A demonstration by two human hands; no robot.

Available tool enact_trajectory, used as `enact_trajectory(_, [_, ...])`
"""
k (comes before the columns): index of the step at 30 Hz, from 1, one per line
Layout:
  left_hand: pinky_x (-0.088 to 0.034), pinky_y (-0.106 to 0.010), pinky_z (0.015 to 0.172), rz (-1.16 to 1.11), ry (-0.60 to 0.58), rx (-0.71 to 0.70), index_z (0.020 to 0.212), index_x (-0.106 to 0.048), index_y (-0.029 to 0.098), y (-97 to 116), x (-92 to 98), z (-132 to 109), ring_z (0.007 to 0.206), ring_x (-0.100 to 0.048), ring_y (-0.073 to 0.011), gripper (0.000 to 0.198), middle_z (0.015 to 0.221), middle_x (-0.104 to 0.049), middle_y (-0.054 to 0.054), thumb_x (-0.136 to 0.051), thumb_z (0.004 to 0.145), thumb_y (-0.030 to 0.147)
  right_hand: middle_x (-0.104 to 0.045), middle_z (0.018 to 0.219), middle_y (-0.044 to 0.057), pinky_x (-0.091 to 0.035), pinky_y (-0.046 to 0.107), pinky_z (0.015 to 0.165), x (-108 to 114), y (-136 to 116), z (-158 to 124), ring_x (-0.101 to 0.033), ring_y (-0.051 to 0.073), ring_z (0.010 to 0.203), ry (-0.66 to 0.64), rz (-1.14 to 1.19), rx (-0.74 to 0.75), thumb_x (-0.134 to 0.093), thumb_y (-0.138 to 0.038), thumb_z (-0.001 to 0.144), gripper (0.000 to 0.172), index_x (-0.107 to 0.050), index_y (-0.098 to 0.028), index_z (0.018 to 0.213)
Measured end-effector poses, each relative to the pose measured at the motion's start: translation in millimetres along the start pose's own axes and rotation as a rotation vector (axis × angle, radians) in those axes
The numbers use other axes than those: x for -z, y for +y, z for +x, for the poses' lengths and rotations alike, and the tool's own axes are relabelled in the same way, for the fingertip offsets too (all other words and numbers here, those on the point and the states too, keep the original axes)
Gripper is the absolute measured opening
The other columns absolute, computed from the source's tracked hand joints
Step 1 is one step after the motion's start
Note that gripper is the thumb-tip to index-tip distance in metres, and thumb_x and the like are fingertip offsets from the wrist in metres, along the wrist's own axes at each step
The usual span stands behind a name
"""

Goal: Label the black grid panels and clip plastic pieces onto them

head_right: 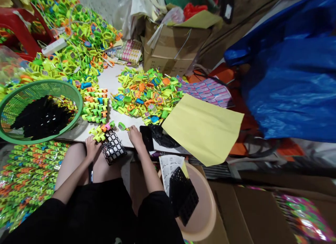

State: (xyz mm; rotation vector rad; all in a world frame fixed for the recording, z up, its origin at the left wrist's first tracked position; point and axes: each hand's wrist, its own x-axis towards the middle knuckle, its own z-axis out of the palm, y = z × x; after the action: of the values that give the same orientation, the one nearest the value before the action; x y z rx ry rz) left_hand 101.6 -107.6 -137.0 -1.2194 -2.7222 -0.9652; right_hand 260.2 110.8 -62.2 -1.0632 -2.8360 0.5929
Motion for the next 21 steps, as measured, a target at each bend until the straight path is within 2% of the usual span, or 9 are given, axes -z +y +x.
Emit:
enact_trajectory(3, [-0.039,-0.041,0.084,0.005,0.002,0.010,0.079,-0.067,0.021,0,-1.5,-1,0.092,-0.051,-0.0271,0.011,0.089,-0.060,-0.008,-0.063,0.082,0.031,-0.061,0.107,0.010,-0.045,0.027,0.076,-5,-2,-6,-0.059,0.021,0.094,0.086,0.107,0.003,-0.049,-0.025,0.091,0.017,-0.061,-0.019,0.102])
enact_trajectory(6, [-0.039,-0.041,0.084,0.013,-0.005,0.011,0.078,-0.066,0.021,0,-2.2,-1,0.093,-0.051,-0.0268,0.011,0.090,-0.060,-0.008,-0.065,0.081,0.032,-0.064,0.094,0.004,-0.047,0.026,0.071,-14,-11,-11,-0.059,0.017,0.079,0.131,0.432,-0.006,-0.055,-0.030,0.085,0.020,-0.058,-0.019,0.101])
enact_trajectory(9, [-0.039,-0.040,0.084,0.023,-0.007,0.007,0.078,-0.066,0.020,-1,-2.3,-2,0.093,-0.051,-0.0268,0.012,0.091,-0.060,-0.008,-0.065,0.081,0.032,-0.067,0.086,0.003,-0.051,0.025,0.065,-31,-32,-15,-0.061,0.015,0.070,0.025,0.830,-0.023,-0.061,-0.037,0.081,0.026,-0.061,-0.018,0.099])
enact_trajectory(12, [-0.039,-0.041,0.085,0.027,-0.007,0.008,0.079,-0.066,0.019,-2,-3.0,-2,0.093,-0.051,-0.0272,0.012,0.091,-0.060,-0.008,-0.065,0.081,0.031,-0.071,0.092,0.005,-0.056,0.028,0.068,-47,-57,-14,-0.067,0.016,0.073,-0.108,1.069,-0.064,-0.066,-0.041,0.077,0.030,-0.066,-0.017,0.095])
enact_trajectory(16, [-0.039,-0.041,0.085,0.022,-0.013,0.009,0.080,-0.067,0.020,-3,-4.7,-2,0.093,-0.051,-0.0270,0.012,0.089,-0.059,-0.008,-0.063,0.082,0.031,-0.073,0.098,0.005,-0.058,0.032,0.078,-58,-73,-11,-0.070,0.019,0.085,-0.124,1.155,-0.040,-0.070,-0.043,0.074,0.034,-0.071,-0.018,0.097])
enact_trajectory(21, [-0.039,-0.042,0.085,0.019,-0.013,0.014,0.080,-0.067,0.021,-3,-6.3,-3,0.092,-0.051,-0.0271,0.012,0.090,-0.059,-0.008,-0.062,0.082,0.031,-0.075,0.096,0.006,-0.056,0.034,0.084,-64,-71,-12,-0.071,0.020,0.083,-0.073,1.035,-0.048,-0.068,-0.038,0.077,0.029,-0.073,-0.017,0.096])
